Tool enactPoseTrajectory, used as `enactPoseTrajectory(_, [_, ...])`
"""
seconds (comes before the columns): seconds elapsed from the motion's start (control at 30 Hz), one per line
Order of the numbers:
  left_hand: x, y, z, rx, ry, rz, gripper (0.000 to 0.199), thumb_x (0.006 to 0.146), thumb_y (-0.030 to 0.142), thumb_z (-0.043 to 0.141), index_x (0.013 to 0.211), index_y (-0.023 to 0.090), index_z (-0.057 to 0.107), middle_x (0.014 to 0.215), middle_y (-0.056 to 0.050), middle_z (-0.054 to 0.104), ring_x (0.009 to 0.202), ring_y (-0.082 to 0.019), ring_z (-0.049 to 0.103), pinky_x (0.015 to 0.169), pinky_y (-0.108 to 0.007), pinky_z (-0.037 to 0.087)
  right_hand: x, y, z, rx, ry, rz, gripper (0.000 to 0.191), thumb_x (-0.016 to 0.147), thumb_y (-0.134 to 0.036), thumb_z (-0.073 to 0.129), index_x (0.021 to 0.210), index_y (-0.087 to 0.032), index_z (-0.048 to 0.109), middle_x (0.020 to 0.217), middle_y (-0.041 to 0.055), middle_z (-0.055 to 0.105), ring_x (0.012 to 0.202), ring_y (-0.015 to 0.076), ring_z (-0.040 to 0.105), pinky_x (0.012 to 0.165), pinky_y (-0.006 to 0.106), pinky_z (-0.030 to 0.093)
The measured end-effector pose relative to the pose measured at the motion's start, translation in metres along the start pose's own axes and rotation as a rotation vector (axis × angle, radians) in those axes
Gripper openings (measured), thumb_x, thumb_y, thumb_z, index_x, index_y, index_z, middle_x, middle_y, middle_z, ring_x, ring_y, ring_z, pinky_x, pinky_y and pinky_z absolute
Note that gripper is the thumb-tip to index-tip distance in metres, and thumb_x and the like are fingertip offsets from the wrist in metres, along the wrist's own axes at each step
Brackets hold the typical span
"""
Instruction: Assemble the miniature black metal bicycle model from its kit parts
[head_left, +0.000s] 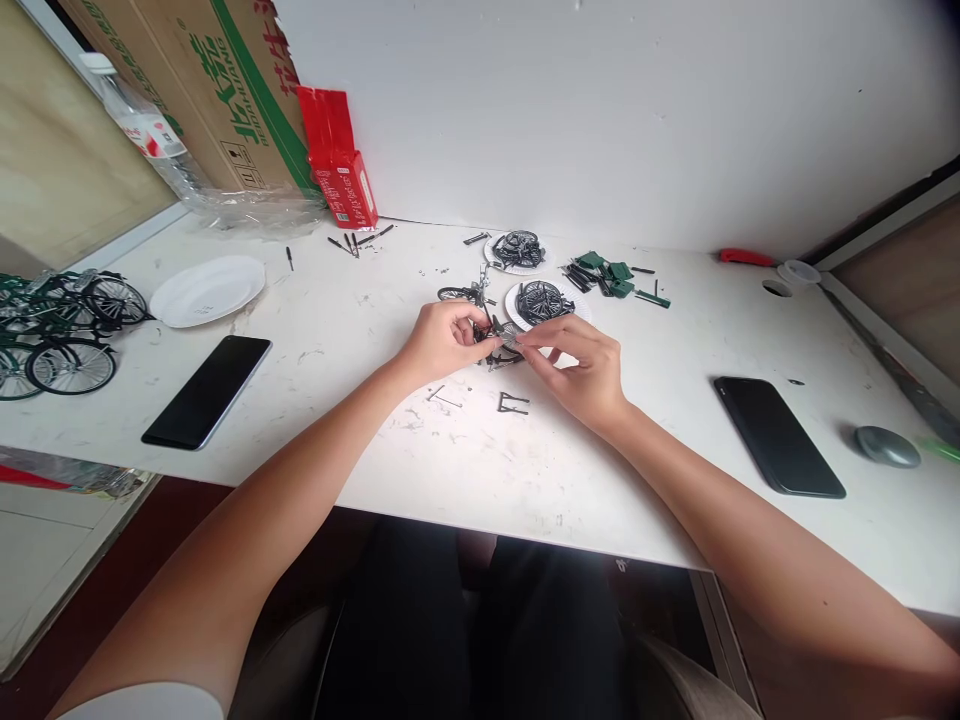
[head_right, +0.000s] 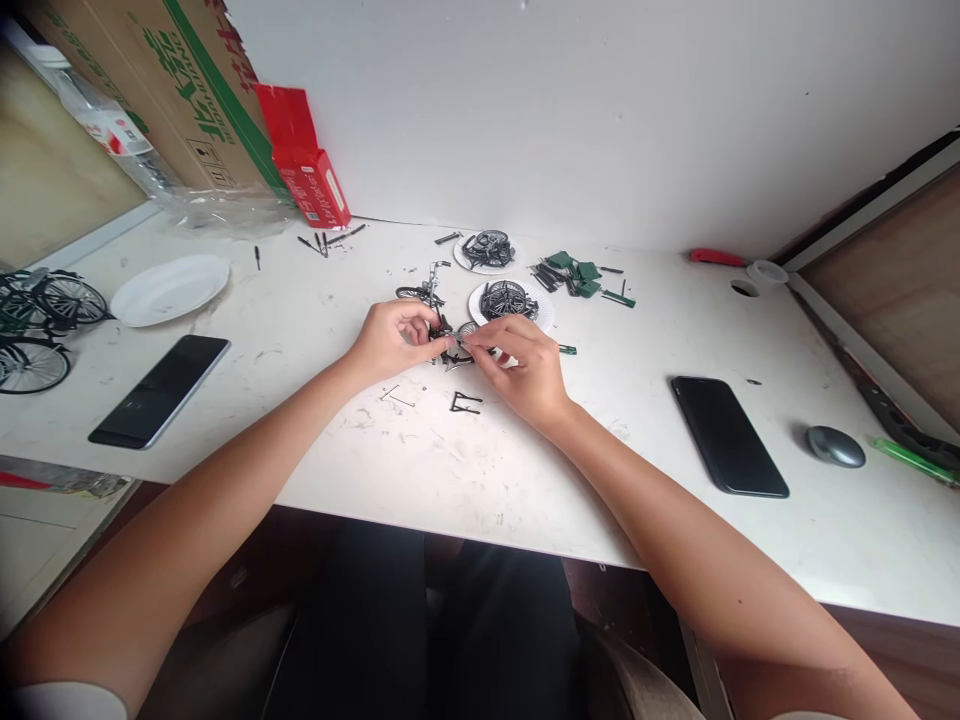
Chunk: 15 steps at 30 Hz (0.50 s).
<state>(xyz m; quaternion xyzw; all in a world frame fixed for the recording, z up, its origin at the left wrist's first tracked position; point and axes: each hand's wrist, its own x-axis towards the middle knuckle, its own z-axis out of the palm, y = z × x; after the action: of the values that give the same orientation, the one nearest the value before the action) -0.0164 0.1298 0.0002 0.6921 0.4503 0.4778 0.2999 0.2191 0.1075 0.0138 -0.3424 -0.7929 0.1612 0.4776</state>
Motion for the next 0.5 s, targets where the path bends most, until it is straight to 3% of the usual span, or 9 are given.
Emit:
enactPoseTrajectory(0.23, [-0.0005,-0.0014,-0.0009,0.006,-0.034,-0.003,0.029,0.076,0.038,0.091,0.087,0.018,0.075,0.073,-0.002,0.064,0.062,-0.013,0.058,0.056,-0.027,0.048,-0.0001,-0.0011,0.0003,-0.029,-0.003,-0.004,0.015,0.103,-0.035,0.074,0.103,-0.029,0.087,0.101,0.0096,0.082,0.093,0.0263,0.076,0.056,0.038,0.064])
enactPoseTrajectory(0.5, [-0.0008,-0.0030,-0.0015,-0.007,-0.065,-0.008,0.032,0.075,0.042,0.094,0.085,0.019,0.074,0.070,-0.001,0.063,0.061,-0.013,0.057,0.056,-0.028,0.047,-0.0017,0.0018,0.0001,-0.012,-0.026,0.011,0.017,0.103,-0.043,0.074,0.102,-0.032,0.088,0.099,0.0079,0.081,0.091,0.0259,0.076,0.063,0.042,0.067])
